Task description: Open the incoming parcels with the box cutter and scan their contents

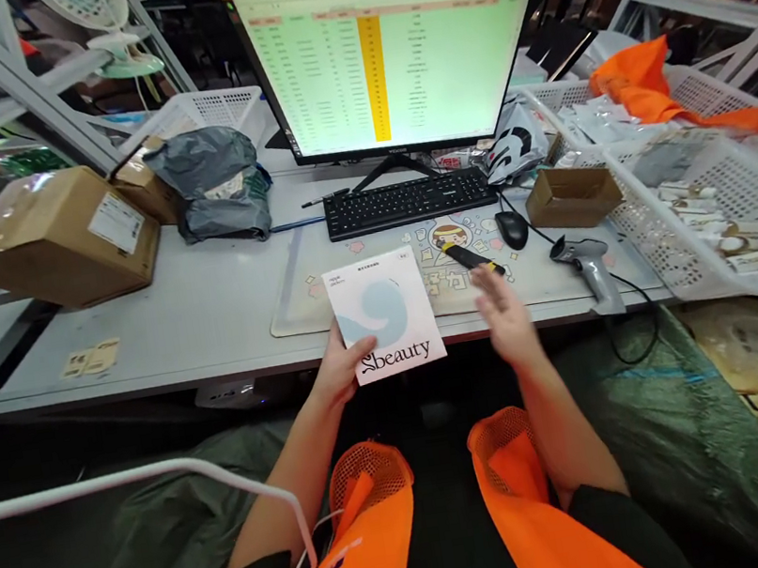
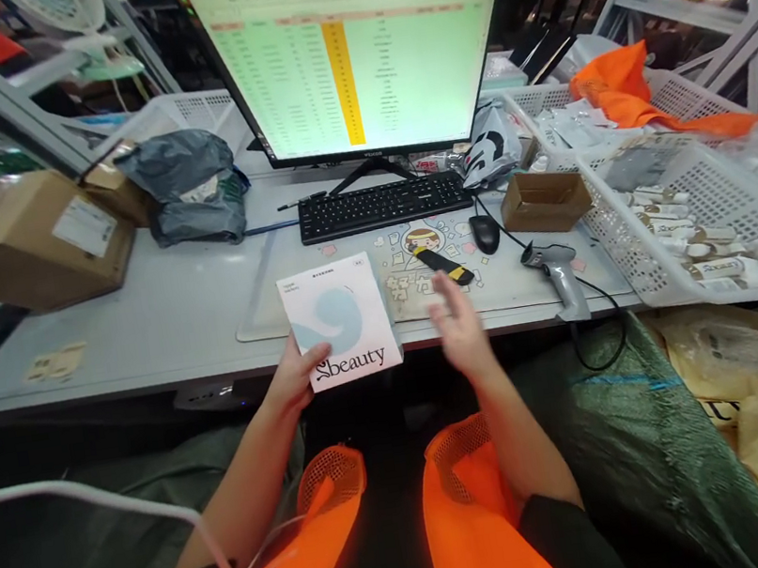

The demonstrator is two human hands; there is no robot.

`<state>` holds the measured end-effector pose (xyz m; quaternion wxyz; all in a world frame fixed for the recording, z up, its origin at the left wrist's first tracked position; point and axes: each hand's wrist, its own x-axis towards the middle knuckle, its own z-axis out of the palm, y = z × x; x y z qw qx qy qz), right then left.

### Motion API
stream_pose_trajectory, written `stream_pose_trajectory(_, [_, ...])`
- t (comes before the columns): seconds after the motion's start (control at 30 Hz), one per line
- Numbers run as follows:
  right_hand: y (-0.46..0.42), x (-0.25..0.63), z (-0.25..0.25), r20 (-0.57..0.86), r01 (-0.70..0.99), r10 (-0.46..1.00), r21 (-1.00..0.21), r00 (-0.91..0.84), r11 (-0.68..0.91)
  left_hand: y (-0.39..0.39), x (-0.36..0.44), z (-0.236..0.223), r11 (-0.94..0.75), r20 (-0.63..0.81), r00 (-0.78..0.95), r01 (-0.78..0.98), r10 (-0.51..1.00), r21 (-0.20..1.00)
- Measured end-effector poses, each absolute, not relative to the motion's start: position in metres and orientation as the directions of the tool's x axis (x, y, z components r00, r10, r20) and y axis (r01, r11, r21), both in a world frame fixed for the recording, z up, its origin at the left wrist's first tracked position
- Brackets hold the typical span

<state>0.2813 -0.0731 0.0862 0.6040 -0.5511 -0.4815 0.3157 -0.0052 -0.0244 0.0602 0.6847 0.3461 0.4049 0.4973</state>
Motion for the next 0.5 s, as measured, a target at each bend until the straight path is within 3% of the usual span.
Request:
stream_pose_trajectory(0.07, [-0.094,0.323,0.088,0.314,0.231,0.761,-0.948,0.567,0.219,-0.025,-0.004,0.062,0.229,-0.192,0.131,-0.416,0.973,0.88])
stream_pose_trajectory(0.17, [-0.133,0.378,0.078,0.28,0.133,0.589,-0.951,0.758,0.279,-0.024,-0.007,0.064,0.219,-0.172,0.145,-0.441,0.974,0.87])
stream_pose_trajectory(0.3, [-0.191,0.408,0.038,0.151,0.026,0.53,-0.971,0.834,0.237,-0.021,-0.017,0.055,0.32,-0.237,0.218,-0.549,0.947,0.772])
stream_pose_trajectory(0.43, [-0.243,0.411,-0.002,0.014,-0.044,0.472,-0.993,0.881,0.112,-0.016,-0.028,0.034,0.488,-0.357,0.337,-0.678,0.871,0.55])
stream_pose_trajectory(0.5, [-0.262,0.413,-0.015,-0.039,-0.061,0.442,-0.997,0.896,0.037,-0.013,-0.029,0.028,0.513,-0.345,0.386,-0.72,0.856,0.468])
